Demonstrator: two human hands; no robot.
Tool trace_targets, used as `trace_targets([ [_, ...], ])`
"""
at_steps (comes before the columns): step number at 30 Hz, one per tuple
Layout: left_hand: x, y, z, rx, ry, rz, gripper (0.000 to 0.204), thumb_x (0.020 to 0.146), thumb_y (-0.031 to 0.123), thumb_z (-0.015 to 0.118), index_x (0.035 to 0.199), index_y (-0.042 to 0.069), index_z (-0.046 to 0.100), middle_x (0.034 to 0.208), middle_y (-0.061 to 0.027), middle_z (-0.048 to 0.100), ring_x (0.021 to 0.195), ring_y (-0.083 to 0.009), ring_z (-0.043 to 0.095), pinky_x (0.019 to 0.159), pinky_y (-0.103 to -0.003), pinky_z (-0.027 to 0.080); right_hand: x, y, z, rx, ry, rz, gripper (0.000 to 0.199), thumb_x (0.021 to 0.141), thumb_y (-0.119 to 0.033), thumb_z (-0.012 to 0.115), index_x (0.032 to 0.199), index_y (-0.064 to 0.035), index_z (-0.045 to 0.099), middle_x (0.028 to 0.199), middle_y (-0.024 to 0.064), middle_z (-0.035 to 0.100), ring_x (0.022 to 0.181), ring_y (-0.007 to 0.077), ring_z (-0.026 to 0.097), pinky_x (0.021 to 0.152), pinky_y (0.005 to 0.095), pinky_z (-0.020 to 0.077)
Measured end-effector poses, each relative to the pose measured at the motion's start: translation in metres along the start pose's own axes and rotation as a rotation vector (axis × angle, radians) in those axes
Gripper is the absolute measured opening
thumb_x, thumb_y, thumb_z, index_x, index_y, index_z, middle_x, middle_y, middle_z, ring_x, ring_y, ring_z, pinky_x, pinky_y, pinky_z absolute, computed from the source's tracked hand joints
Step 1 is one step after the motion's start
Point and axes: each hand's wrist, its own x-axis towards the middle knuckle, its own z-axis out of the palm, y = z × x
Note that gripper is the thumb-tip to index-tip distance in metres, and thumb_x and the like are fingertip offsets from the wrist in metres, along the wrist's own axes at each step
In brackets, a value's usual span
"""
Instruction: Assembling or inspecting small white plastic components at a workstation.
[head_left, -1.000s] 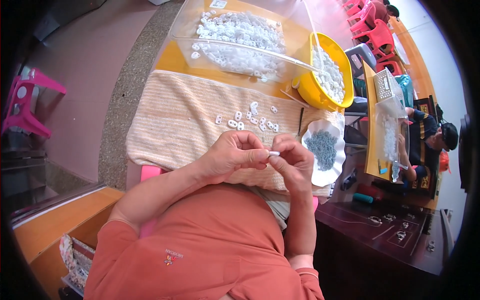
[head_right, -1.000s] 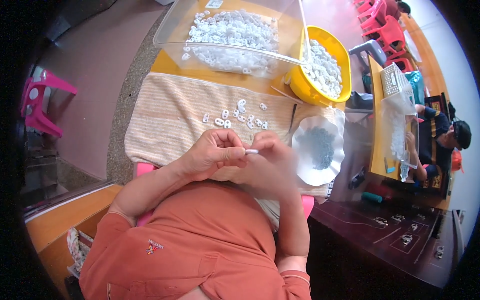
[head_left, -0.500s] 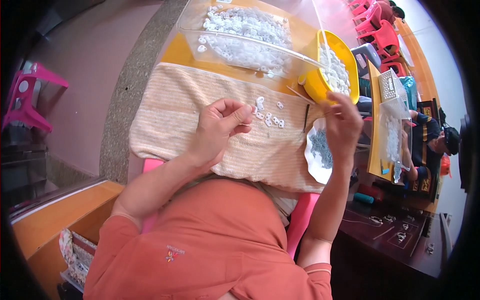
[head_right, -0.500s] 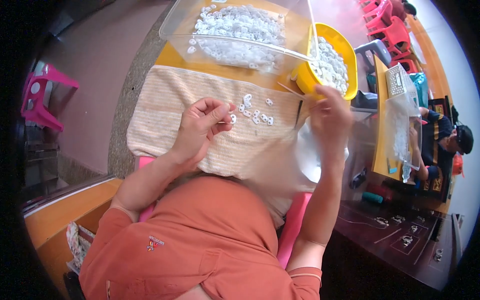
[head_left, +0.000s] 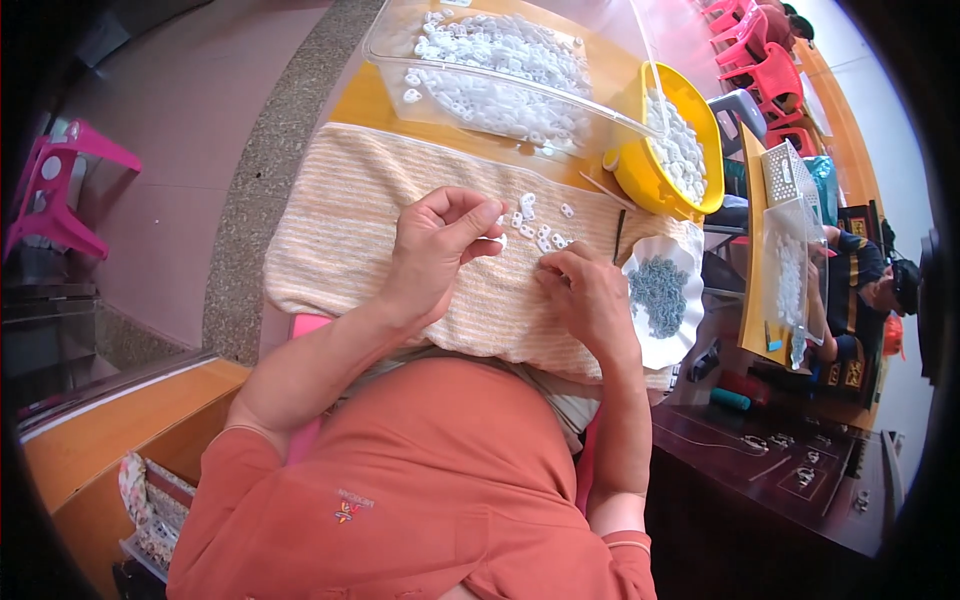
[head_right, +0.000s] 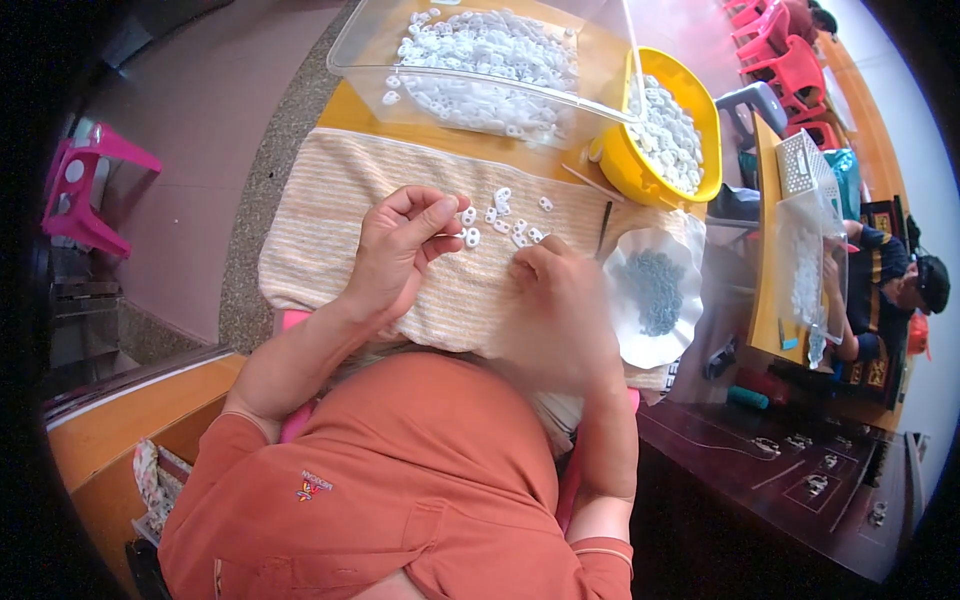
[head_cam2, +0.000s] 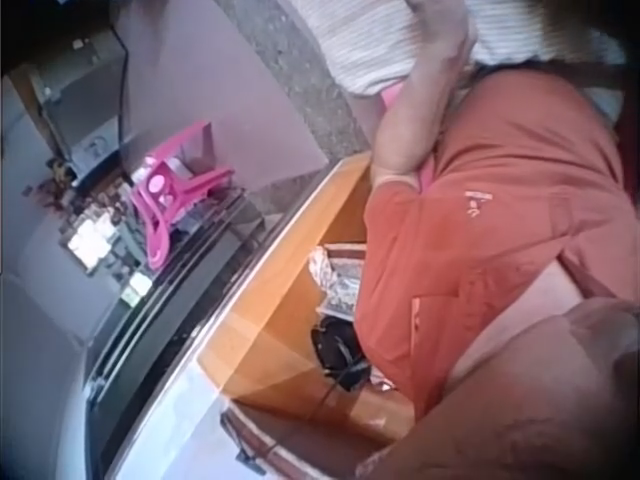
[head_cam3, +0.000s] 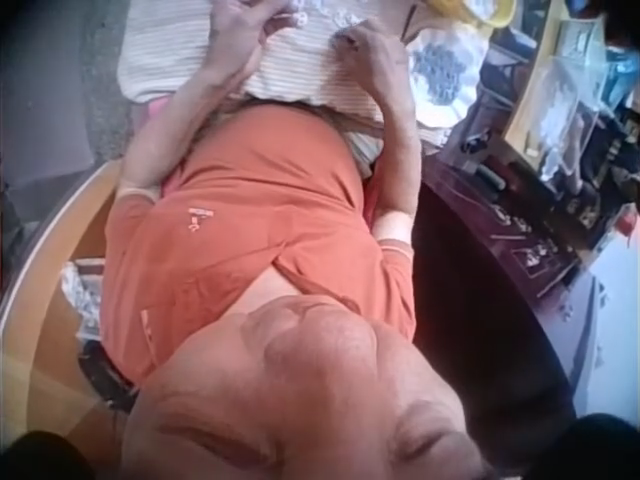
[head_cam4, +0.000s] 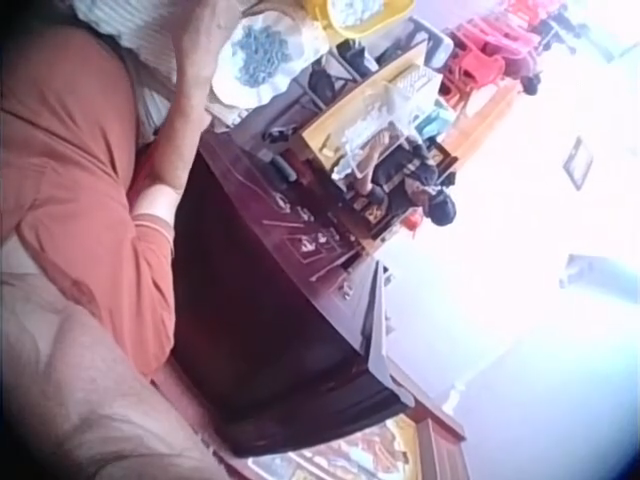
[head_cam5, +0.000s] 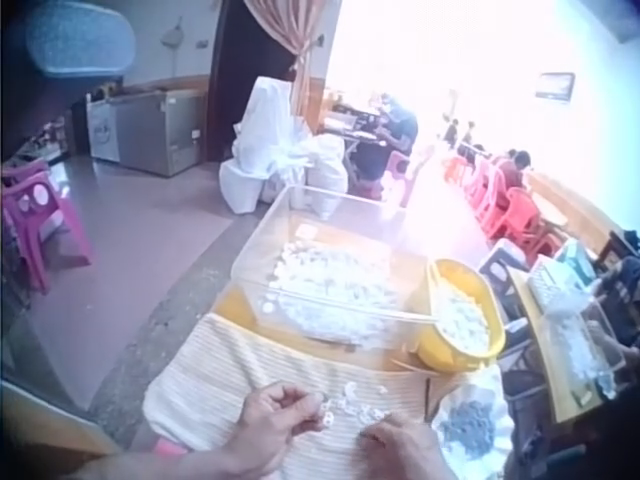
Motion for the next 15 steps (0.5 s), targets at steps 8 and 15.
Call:
trace_targets([
  [8,0.005,-0.003,-0.002,0.351,-0.070,0.193,0.007,0.087,0.006,0.065,0.091,0.000,0.063,0.086,-0.0051,0.067,0.072,-0.0074,0.061,0.065,-0.021,0.051,-0.002,0.003,0.005,0.037,-0.002,-0.007,0.007,0.079,-0.007,0.064,0.085,-0.0030,0.066,0.082,0.0126,0.062,0.076,0.0327,0.062,0.066,0.0387,0.0483],
  [15,0.003,-0.007,-0.003,0.997,-0.148,0.426,0.008,0.080,0.003,0.069,0.086,0.001,0.064,0.091,-0.0090,0.068,0.079,-0.0141,0.065,0.070,-0.025,0.051,-0.005,-0.004,0.006,-0.071,0.008,-0.024,0.006,0.080,-0.005,0.062,0.083,-0.0031,0.056,0.081,0.0141,0.059,0.075,0.0350,0.060,0.064,0.0429,0.0464],
])
